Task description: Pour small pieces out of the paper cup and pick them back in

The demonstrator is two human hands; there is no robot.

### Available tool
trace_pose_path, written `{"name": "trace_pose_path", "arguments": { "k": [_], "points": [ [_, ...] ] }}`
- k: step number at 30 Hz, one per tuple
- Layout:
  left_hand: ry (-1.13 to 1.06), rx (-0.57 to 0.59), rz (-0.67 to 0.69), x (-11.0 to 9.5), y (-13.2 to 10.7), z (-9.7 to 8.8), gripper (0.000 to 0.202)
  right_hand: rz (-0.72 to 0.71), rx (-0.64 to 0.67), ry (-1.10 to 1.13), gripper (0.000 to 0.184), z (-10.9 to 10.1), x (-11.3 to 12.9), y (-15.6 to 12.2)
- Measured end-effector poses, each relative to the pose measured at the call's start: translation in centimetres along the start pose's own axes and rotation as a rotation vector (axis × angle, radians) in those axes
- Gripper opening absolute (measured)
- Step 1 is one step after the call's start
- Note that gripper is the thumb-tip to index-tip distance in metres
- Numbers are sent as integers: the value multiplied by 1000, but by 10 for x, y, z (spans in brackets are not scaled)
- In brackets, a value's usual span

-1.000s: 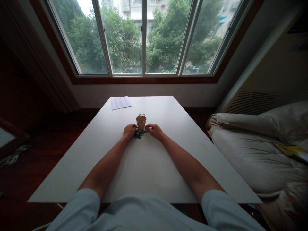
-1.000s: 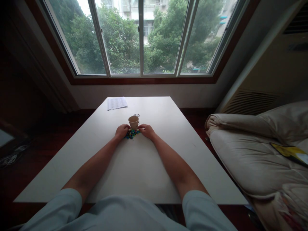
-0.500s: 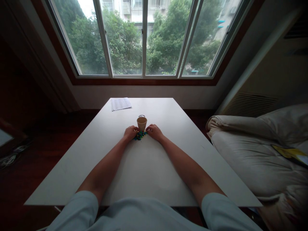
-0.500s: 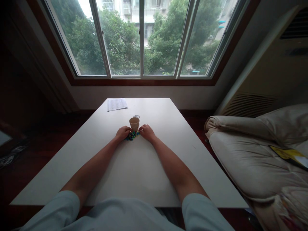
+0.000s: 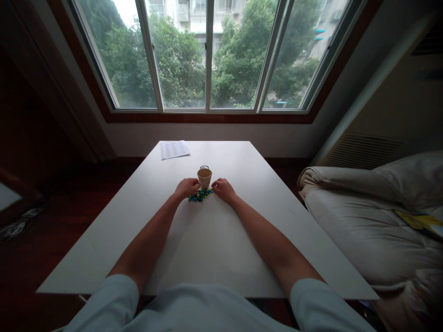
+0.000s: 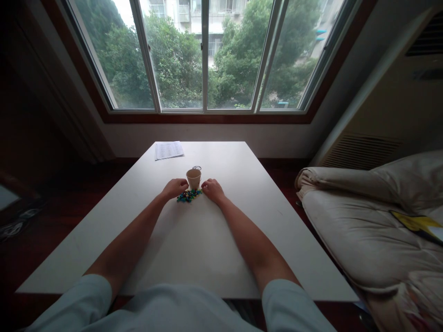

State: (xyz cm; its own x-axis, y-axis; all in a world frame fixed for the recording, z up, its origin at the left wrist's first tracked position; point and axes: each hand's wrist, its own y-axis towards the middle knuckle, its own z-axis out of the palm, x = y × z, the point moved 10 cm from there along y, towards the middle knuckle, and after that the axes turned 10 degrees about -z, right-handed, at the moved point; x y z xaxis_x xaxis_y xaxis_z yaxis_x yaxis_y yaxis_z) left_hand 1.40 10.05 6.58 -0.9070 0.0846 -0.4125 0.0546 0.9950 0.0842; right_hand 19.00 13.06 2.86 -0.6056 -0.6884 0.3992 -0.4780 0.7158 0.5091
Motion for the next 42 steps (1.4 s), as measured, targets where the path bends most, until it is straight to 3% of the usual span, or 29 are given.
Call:
{"name": "trace_pose_path", "arguments": {
  "k": [5, 8, 16, 23, 33, 36, 42],
  "points": [
    [173, 238, 117, -23, -22, 22, 30, 0, -3, 3, 11, -2, 4, 0],
    [207, 302, 184, -31, -31, 27, 24, -12, -5, 11, 11, -3, 6, 0],
    [224, 289, 182, -27, -33, 23, 26, -43, 13, -20, 13, 0, 7, 0],
    [198, 165, 128, -23, -25, 21, 21, -78, 33, -58, 13, 0, 11, 1],
    [83, 18, 36, 13, -4, -17, 31, -55, -42, -8, 14, -9, 12, 2],
    [57, 78, 46, 24, -1, -16, 28, -44, -111, 33, 13, -18, 15, 2],
    [100, 284, 44, 37, -3, 4, 27, 20, -229, 152, 15, -31, 16, 2]
  ]
}}
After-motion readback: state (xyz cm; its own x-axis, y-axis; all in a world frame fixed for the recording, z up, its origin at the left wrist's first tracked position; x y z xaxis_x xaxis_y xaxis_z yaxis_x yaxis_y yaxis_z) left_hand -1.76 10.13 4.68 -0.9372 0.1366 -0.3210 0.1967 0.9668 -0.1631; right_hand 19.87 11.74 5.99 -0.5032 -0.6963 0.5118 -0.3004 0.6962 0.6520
